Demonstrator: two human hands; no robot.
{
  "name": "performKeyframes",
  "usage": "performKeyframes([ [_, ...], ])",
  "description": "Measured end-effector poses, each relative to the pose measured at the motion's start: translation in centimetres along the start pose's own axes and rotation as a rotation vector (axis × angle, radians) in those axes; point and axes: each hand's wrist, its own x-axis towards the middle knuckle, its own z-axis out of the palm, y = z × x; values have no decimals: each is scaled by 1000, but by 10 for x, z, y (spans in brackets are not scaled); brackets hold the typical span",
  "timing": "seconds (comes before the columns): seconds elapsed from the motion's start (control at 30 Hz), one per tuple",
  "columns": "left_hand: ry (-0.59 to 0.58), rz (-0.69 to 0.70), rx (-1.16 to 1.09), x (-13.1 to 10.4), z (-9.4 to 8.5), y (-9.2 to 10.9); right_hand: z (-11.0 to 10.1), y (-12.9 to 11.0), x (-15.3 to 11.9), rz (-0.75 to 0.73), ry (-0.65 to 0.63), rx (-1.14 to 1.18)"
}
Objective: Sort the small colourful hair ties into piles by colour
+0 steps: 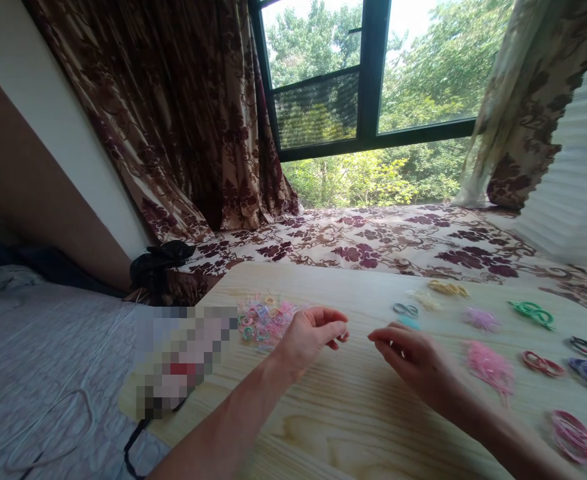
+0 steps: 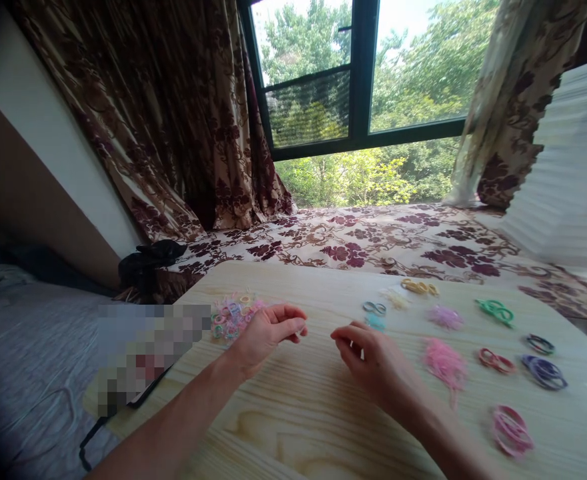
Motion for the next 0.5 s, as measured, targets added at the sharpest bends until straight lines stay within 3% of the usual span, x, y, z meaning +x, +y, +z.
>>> performKeyframes([
  [0.23,-36,-95,-67,-3,4,0,2,-16,0,-2,89,202],
  [0.5,-64,-48,-37,-2,7,-9,7,-22,0,92,17,297],
])
